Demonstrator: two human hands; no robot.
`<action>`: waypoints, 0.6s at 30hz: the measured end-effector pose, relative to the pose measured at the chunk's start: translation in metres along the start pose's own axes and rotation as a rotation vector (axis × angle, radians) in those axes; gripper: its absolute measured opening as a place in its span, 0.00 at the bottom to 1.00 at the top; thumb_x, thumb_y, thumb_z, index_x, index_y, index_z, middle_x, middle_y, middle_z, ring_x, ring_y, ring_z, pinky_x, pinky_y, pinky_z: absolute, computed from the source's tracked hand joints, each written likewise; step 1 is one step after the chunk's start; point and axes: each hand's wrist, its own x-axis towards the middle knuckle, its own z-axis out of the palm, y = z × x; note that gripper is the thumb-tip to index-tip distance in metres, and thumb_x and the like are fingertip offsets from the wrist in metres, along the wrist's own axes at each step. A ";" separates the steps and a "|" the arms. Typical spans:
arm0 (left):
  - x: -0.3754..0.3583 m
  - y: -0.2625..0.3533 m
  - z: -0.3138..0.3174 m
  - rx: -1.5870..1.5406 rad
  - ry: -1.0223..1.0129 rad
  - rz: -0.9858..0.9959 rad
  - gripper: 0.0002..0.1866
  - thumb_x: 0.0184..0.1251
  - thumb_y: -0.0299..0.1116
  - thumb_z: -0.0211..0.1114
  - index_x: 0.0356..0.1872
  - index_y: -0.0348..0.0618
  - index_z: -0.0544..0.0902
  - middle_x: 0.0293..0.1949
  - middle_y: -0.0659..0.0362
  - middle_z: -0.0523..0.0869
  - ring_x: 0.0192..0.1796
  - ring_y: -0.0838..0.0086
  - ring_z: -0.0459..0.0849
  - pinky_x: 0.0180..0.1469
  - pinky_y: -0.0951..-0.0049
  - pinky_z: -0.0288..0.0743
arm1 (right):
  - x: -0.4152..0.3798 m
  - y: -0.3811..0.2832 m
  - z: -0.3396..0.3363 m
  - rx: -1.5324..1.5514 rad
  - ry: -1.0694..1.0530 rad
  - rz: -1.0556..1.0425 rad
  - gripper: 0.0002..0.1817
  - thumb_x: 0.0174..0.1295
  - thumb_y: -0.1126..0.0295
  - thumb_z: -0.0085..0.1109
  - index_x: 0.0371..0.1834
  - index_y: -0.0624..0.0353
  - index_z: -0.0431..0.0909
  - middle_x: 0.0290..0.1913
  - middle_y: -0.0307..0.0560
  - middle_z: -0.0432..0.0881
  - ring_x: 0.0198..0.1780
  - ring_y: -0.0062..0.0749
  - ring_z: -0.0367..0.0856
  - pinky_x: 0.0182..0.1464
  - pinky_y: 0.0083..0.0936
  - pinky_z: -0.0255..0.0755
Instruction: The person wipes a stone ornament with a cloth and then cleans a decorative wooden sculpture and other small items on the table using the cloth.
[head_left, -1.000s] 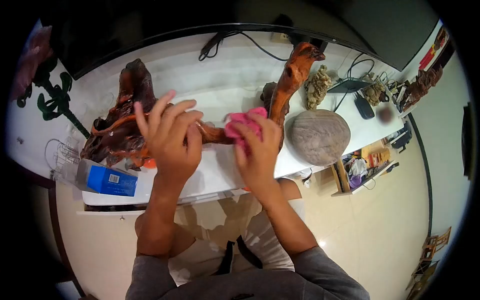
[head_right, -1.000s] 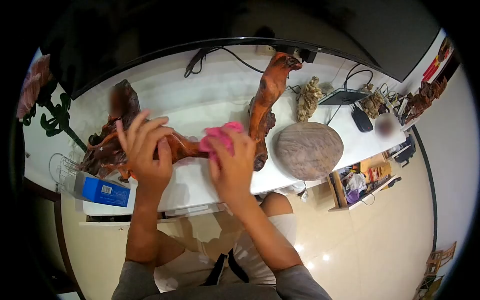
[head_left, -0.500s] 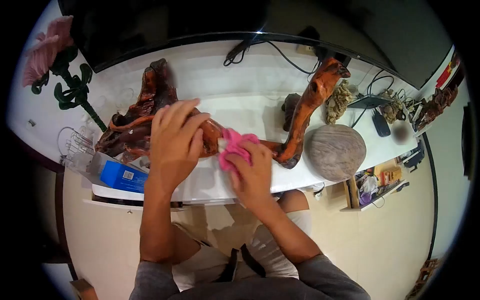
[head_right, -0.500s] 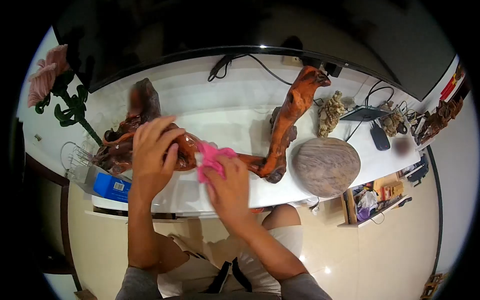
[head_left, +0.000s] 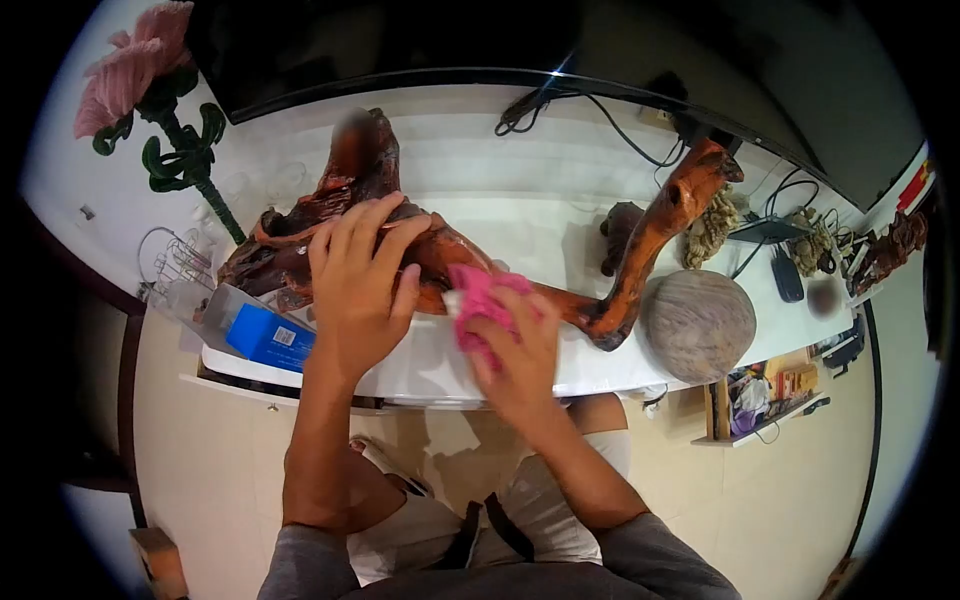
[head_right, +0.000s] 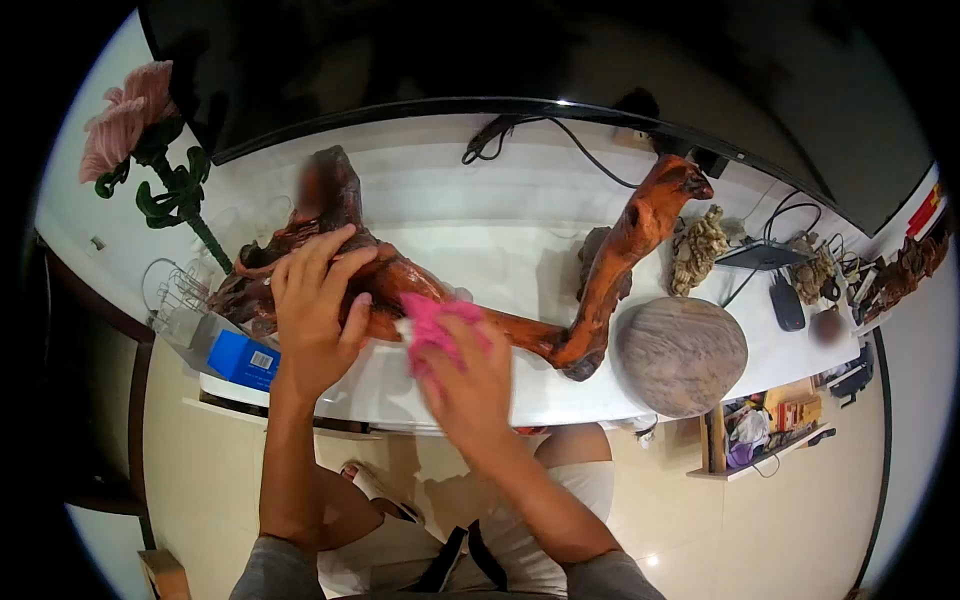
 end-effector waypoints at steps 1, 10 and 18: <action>0.000 -0.001 0.000 -0.003 0.007 0.003 0.24 0.57 0.28 0.65 0.59 0.49 0.80 0.65 0.54 0.76 0.68 0.55 0.71 0.71 0.51 0.53 | -0.007 0.010 -0.007 -0.033 0.020 0.016 0.20 0.39 0.78 0.71 0.40 0.54 0.84 0.56 0.48 0.78 0.55 0.52 0.73 0.56 0.44 0.69; 0.000 0.001 0.008 0.030 0.060 -0.004 0.24 0.55 0.28 0.66 0.57 0.50 0.81 0.64 0.55 0.77 0.67 0.57 0.72 0.71 0.52 0.53 | 0.034 -0.010 0.020 0.070 0.054 -0.002 0.27 0.40 0.78 0.69 0.50 0.52 0.83 0.52 0.46 0.79 0.54 0.51 0.71 0.59 0.41 0.67; -0.001 0.001 0.008 0.019 0.073 -0.023 0.22 0.57 0.27 0.64 0.56 0.50 0.81 0.63 0.55 0.78 0.66 0.57 0.73 0.70 0.52 0.55 | -0.013 0.019 -0.004 -0.090 0.035 0.041 0.20 0.38 0.77 0.71 0.40 0.53 0.84 0.50 0.45 0.78 0.54 0.52 0.72 0.58 0.43 0.67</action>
